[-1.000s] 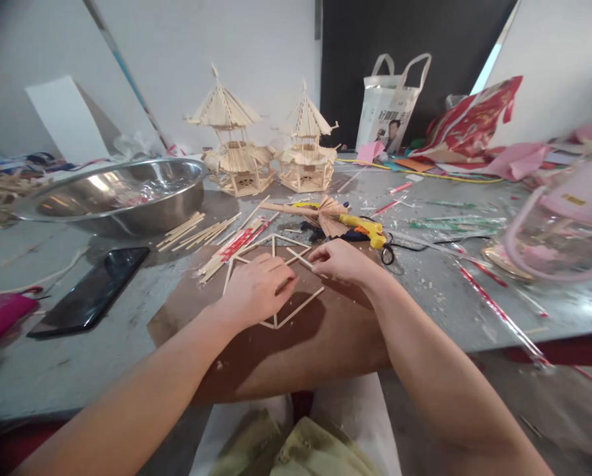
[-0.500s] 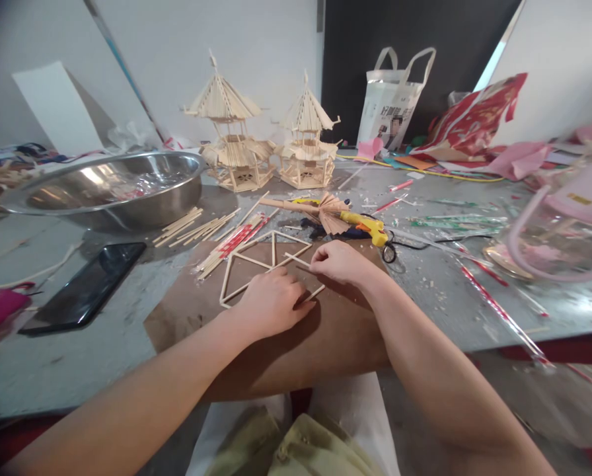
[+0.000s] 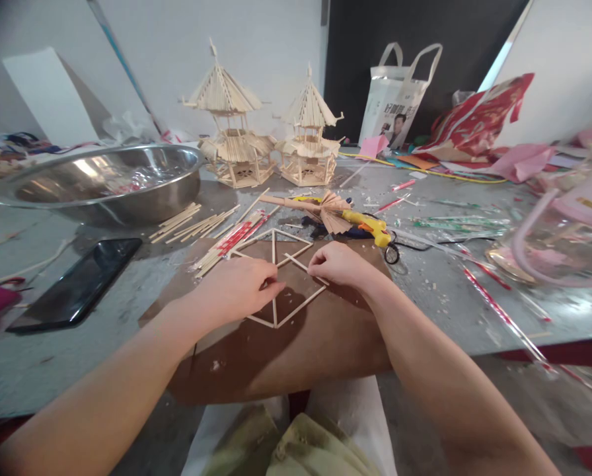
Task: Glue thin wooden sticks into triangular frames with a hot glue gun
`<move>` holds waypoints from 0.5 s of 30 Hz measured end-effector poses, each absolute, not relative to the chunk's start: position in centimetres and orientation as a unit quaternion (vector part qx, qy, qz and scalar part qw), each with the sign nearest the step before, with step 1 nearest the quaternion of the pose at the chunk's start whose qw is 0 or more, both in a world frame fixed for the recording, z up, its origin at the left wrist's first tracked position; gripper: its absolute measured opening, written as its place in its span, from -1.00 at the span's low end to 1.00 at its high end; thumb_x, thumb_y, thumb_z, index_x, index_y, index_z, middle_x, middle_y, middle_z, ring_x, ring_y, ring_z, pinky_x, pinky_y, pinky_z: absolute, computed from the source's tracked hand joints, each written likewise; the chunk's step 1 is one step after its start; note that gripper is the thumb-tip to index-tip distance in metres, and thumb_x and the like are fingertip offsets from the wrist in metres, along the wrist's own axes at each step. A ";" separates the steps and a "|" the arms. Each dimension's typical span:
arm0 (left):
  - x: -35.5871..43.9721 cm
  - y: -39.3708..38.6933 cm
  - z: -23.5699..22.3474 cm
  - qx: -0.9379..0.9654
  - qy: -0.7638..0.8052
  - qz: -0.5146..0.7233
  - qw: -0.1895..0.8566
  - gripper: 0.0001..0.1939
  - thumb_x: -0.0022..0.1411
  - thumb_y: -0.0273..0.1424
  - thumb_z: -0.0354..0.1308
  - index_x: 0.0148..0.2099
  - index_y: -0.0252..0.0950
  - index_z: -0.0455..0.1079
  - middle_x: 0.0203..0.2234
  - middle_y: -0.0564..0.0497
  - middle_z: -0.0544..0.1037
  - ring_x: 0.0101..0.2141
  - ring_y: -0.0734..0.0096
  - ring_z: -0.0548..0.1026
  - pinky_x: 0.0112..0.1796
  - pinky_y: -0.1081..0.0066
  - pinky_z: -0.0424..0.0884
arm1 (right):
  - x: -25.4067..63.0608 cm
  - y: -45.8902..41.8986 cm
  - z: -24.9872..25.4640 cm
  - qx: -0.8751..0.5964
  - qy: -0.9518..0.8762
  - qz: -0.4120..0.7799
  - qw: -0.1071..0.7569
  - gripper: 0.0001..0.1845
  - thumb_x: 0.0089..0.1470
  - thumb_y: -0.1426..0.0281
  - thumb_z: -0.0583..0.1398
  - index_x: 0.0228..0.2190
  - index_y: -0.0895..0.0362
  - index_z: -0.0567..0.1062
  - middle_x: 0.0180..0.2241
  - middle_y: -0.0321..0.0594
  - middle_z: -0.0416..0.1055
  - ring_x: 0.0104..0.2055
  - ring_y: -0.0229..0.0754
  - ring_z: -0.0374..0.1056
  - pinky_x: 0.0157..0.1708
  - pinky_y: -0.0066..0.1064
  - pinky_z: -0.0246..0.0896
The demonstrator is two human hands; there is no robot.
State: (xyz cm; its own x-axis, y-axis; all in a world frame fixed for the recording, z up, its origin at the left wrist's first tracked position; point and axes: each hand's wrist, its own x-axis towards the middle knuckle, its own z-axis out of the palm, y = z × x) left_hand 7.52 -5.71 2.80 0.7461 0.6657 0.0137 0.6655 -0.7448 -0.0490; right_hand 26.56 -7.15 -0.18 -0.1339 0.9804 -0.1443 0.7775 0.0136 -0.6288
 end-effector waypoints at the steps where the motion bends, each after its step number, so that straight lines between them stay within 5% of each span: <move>1: 7.3 -5.6 2.7 -0.934 -0.356 0.002 0.025 -0.71 0.08 -0.24 -0.11 -0.45 -0.29 0.35 -0.57 0.01 0.44 -0.52 0.40 0.39 -0.53 0.45 0.23 | 26.6 -7.1 -0.3 -0.635 -0.694 0.294 0.171 -0.78 -0.23 0.33 0.10 -0.57 0.19 0.49 -0.62 -0.30 0.39 -0.57 -0.32 0.23 -0.56 -0.54 0.04; 15: 5.7 -2.6 -0.2 -0.925 -0.356 -0.122 0.048 -0.80 0.05 -0.44 -0.07 -0.35 -0.27 0.38 -0.47 0.00 0.42 -0.33 0.36 0.31 -0.27 0.36 0.24 | 26.4 -7.1 -0.2 -0.636 -0.707 0.281 0.130 -0.77 -0.21 0.30 0.11 -0.53 0.16 0.51 -0.56 -0.29 0.43 -0.52 -0.29 0.27 -0.54 -0.53 0.06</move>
State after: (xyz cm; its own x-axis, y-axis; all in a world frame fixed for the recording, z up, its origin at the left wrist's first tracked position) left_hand 5.75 -2.60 -0.21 0.7170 0.6467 0.2602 0.6700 -0.7423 -0.0011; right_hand 26.39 -7.12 -0.23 -0.1570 0.9722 -0.1738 0.8259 0.0328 -0.5629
